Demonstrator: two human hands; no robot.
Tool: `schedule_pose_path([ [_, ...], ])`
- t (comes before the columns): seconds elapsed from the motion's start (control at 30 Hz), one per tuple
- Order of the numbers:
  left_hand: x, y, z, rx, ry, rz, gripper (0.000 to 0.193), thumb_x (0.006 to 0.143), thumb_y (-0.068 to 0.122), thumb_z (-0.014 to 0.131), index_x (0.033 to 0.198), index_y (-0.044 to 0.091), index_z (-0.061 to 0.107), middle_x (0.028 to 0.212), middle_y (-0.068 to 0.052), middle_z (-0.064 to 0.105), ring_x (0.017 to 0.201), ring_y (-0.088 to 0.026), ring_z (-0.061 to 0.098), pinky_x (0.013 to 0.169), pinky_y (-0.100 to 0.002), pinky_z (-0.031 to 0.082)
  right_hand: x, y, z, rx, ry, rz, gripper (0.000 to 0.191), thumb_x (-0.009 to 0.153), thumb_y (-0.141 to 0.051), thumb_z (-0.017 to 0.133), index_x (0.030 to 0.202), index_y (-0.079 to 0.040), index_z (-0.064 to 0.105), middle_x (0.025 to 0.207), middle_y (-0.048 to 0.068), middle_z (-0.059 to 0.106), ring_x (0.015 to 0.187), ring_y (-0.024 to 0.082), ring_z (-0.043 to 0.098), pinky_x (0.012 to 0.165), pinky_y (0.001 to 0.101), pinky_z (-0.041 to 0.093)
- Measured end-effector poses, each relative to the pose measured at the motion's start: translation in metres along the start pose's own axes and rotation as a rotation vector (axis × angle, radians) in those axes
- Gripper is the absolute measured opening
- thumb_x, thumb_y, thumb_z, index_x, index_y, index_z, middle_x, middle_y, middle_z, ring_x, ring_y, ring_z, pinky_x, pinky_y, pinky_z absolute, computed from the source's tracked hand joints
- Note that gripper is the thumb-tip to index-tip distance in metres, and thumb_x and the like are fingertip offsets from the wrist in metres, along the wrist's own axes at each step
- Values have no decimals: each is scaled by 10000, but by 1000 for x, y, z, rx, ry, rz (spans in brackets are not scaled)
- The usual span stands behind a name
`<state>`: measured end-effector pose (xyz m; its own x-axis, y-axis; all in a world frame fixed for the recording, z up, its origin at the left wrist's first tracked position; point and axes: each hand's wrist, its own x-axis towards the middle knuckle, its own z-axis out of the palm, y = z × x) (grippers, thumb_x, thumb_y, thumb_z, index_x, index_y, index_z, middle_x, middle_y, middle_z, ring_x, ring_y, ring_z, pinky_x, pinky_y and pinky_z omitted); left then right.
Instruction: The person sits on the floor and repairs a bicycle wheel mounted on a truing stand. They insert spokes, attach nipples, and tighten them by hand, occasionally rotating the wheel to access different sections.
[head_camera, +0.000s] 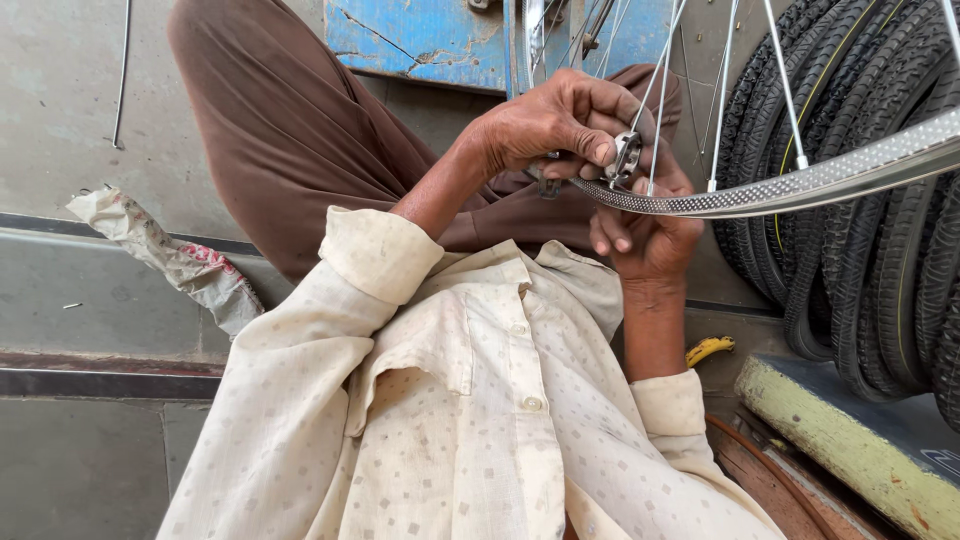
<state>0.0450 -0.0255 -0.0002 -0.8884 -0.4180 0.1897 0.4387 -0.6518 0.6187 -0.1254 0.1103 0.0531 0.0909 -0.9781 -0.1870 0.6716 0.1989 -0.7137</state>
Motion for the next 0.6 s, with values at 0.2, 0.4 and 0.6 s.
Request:
schedule_pose_path([
  [0.2, 1, -2, -10, 803, 241, 97, 424, 756, 152, 947, 1077, -47, 755, 884, -150, 785, 714, -168, 705, 601, -307, 527, 3, -15, 5, -574, 114, -10, 544, 978, -71, 684, 1468, 104, 523, 1237, 198, 689, 983, 177, 710, 826, 293, 606],
  [0.4, 6, -4, -18, 1359, 461, 36, 379, 654, 205, 929, 949, 19, 781, 794, -187, 743, 728, -338, 717, 644, -456, 556, 29, -14, 2, -865, 83, 77, 500, 987, -60, 691, 1447, 72, 547, 1197, 106, 701, 1056, 117, 683, 912, 228, 581],
  [0.6, 12, -25, -27, 1572, 620, -45, 229, 659, 162, 842, 840, 47, 762, 686, -182, 700, 655, -375, 692, 564, -493, 528, 47, -6, -10, -1063, 75, 105, 465, 959, -29, 742, 1389, 66, 592, 1088, 91, 686, 969, 122, 680, 830, 273, 618],
])
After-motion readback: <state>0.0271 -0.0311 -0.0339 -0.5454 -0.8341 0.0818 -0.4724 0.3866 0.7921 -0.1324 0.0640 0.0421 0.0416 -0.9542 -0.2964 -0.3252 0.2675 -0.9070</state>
